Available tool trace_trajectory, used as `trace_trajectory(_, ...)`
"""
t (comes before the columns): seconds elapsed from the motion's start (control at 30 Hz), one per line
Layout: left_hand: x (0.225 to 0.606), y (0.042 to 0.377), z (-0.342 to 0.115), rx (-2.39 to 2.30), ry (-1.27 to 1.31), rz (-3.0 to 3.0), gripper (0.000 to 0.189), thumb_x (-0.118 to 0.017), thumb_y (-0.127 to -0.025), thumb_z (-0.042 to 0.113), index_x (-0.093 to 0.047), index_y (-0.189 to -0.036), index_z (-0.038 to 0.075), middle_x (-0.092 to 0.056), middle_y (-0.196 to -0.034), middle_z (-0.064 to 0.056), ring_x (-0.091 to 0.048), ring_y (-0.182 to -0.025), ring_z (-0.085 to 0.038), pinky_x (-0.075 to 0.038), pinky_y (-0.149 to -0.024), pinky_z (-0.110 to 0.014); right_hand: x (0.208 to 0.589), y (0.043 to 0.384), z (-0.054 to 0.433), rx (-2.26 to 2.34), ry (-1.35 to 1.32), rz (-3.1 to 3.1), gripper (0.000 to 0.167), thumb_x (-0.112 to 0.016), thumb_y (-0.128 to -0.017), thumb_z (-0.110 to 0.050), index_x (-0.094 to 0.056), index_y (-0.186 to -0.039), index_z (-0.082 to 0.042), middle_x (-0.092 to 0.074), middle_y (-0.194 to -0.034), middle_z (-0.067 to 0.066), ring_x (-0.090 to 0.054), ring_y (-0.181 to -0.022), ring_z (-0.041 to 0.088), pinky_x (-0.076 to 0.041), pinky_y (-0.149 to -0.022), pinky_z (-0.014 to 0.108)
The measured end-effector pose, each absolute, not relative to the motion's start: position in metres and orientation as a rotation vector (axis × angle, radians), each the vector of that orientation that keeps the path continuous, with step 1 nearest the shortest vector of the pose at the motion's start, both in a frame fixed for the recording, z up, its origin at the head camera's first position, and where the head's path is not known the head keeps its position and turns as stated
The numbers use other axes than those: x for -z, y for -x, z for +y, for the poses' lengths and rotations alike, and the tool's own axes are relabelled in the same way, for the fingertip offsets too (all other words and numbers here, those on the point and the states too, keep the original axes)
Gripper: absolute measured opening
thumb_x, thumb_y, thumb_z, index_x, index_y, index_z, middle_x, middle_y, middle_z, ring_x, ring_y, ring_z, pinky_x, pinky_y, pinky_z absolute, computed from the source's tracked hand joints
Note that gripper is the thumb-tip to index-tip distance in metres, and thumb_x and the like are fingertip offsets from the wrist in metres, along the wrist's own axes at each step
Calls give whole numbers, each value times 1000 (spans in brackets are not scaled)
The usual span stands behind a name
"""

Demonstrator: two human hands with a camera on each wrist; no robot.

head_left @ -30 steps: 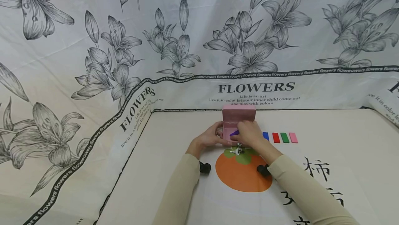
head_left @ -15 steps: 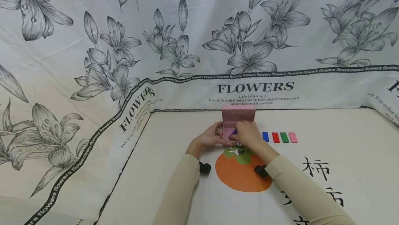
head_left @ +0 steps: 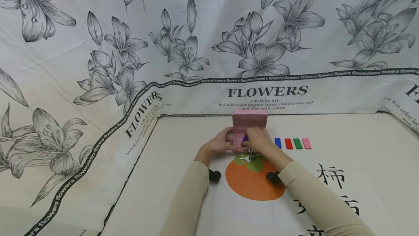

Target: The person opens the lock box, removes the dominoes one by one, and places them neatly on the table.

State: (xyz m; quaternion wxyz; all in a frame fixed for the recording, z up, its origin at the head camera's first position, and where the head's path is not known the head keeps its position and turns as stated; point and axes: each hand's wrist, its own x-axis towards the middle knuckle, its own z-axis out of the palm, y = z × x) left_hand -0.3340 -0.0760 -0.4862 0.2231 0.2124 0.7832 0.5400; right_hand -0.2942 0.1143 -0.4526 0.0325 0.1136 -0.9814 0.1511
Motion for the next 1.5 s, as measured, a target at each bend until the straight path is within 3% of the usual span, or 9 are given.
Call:
trace_trajectory(0.27,486,333,-76,-1468,-597,2183,98,-90,-78,10,-34,-159,14,-62,-115,-17,-55,-89,-16,-45,-78,-27,454,292,122,-571,-478,-2960,34,-81,-89,-25,-73,-114,-4,-73,-99,11,-59,-84,23,-46,-83,50)
trace_trajectory(0.5,487,333,-75,-1486,-578,2166,97,-89,-78,9,-35,-158,13,-61,-117,-16,-54,-91,-17,-45,-78,-27,454,292,131,-829,-563,-2884,32,-77,-88,-16,-73,-115,0,-73,-94,9,-59,-81,22,-47,-77,42)
trace_trajectory(0.67,488,333,-76,-1481,-579,2172,97,-90,-77,10,-36,-157,15,-61,-112,-12,-55,-90,-16,-45,-78,-28,451,289,137,-1034,-574,-2846,37,-72,-93,-10,-67,-125,7,-73,-113,21,-72,-97,31,-58,-87,48)
trace_trajectory(0.77,487,333,-75,-1485,-571,2168,97,-91,-77,11,-36,-157,15,-62,-110,-9,-55,-90,-16,-45,-79,-28,447,286,140,-1117,-549,-2829,40,-72,-95,-12,-65,-128,8,-71,-119,24,-72,-101,34,-59,-85,46)
trace_trajectory(0.93,486,332,-75,-1481,-554,2178,98,-91,-76,11,-36,-158,18,-62,-110,-8,-55,-92,-16,-45,-83,-29,444,279,146,-1179,-485,-2812,42,-72,-95,-16,-64,-130,7,-71,-119,24,-71,-101,33,-60,-81,42)
trace_trajectory(1.13,487,332,-76,-1480,-558,2194,98,-91,-76,11,-38,-157,19,-62,-109,-8,-55,-92,-16,-45,-82,-29,443,275,156,-1100,-470,-2754,40,-75,-92,-12,-66,-125,10,-70,-112,25,-71,-98,34,-57,-88,50)
trace_trajectory(1.3,488,333,-76,-1470,-551,2205,99,-92,-75,13,-37,-157,20,-63,-107,-5,-56,-94,-16,-45,-85,-30,442,271,165,-1088,-485,-2723,40,-77,-90,-10,-66,-122,12,-70,-108,25,-71,-95,35,-57,-86,51)
trace_trajectory(1.5,488,333,-75,-1480,-541,2208,100,-93,-74,13,-38,-157,20,-62,-107,-5,-56,-95,-17,-45,-88,-31,440,264,180,-1081,-471,-2749,42,-76,-91,-9,-64,-124,14,-66,-116,30,-71,-100,41,-58,-87,51)
